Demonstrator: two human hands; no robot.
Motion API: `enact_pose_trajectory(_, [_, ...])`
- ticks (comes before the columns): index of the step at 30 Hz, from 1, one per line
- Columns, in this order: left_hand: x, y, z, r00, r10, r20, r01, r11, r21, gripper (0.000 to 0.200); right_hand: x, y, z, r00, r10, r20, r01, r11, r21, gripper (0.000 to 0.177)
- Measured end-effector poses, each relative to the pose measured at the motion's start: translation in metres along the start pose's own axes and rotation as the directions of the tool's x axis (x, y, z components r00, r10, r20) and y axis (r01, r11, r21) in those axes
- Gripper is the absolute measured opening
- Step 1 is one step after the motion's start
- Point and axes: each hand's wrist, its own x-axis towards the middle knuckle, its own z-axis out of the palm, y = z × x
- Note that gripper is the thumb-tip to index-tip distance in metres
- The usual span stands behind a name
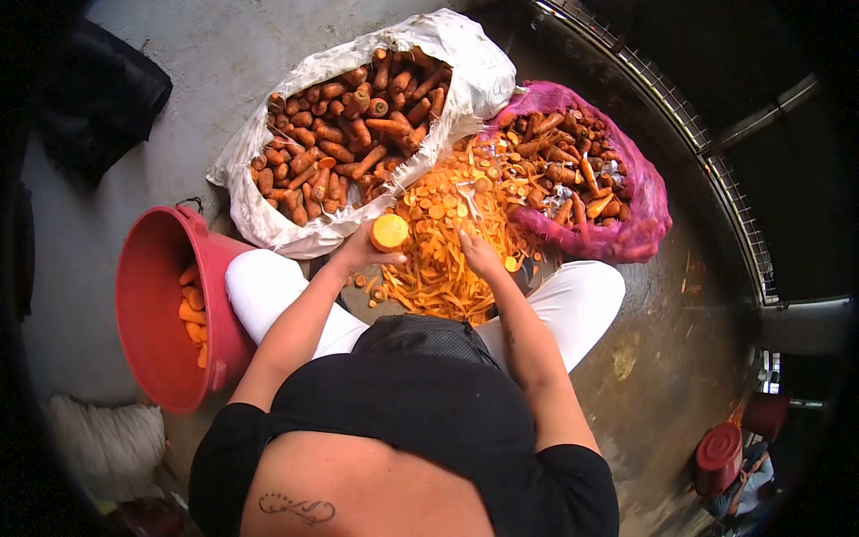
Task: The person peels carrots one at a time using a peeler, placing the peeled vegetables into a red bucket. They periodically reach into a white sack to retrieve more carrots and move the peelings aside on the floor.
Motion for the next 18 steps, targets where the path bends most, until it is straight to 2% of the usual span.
enact_pose_trajectory(2, [0.002, -0.003, 0.006, 0.994, 0.096, -0.048, -0.090, 0.990, 0.109, 0.050, -0.006, -0.005, 0.007, 0.967, -0.163, -0.195, 0.169, 0.985, 0.017, 0.049])
enact_pose_trajectory(3, [0.003, -0.006, 0.007, 0.987, 0.142, -0.072, -0.130, 0.980, 0.150, 0.050, -0.014, -0.014, 0.011, 0.927, -0.239, -0.291, 0.253, 0.967, 0.013, 0.046])
enact_pose_trajectory(4, [0.005, -0.010, 0.007, 0.977, 0.189, -0.095, -0.169, 0.967, 0.192, 0.049, -0.038, -0.046, 0.005, 0.841, -0.390, -0.375, 0.427, 0.904, 0.019, 0.037])
enact_pose_trajectory(5, [0.005, -0.007, 0.008, 0.965, 0.236, -0.115, -0.204, 0.950, 0.235, 0.049, -0.045, -0.054, 0.006, 0.832, -0.426, -0.357, 0.454, 0.891, -0.006, 0.035])
enact_pose_trajectory(8, [0.002, 0.001, 0.012, 0.966, 0.157, -0.207, -0.123, 0.978, 0.170, 0.049, -0.060, -0.066, 0.005, 0.805, -0.520, -0.284, 0.520, 0.850, -0.082, 0.029])
enact_pose_trajectory(11, [0.004, -0.011, 0.005, 0.978, 0.031, -0.206, -0.004, 0.992, 0.129, 0.046, -0.072, -0.078, 0.003, 0.739, -0.646, -0.190, 0.616, 0.763, -0.197, 0.026])
enact_pose_trajectory(12, [0.003, -0.011, 0.005, 0.985, -0.033, -0.170, 0.018, 0.996, -0.090, 0.042, -0.075, -0.081, 0.002, 0.735, -0.655, -0.176, 0.618, 0.754, -0.225, 0.024])
enact_pose_trajectory(14, [0.001, -0.009, 0.005, 0.990, -0.126, -0.064, 0.077, 0.862, -0.500, 0.038, -0.074, -0.083, 0.002, 0.795, -0.560, -0.234, 0.561, 0.825, -0.067, 0.024])
enact_pose_trajectory(15, [0.000, -0.008, 0.001, 0.990, -0.142, -0.003, 0.110, 0.778, -0.619, 0.039, -0.073, -0.084, 0.003, 0.823, -0.509, -0.253, 0.529, 0.848, 0.016, 0.024])
enact_pose_trajectory(16, [-0.001, -0.006, -0.003, 0.987, -0.150, 0.060, 0.147, 0.675, -0.723, 0.042, -0.067, -0.083, 0.009, 0.721, -0.550, -0.421, 0.631, 0.772, 0.072, 0.027])
enact_pose_trajectory(17, [-0.001, -0.005, -0.007, 0.981, -0.149, 0.123, 0.186, 0.558, -0.809, 0.047, -0.060, -0.077, 0.011, 0.778, -0.479, -0.407, 0.590, 0.780, 0.209, 0.029])
enact_pose_trajectory(18, [0.000, 0.004, -0.005, 0.976, -0.210, 0.054, 0.171, 0.592, -0.788, 0.059, -0.054, -0.069, 0.010, 0.830, -0.407, -0.381, 0.535, 0.772, 0.342, 0.031])
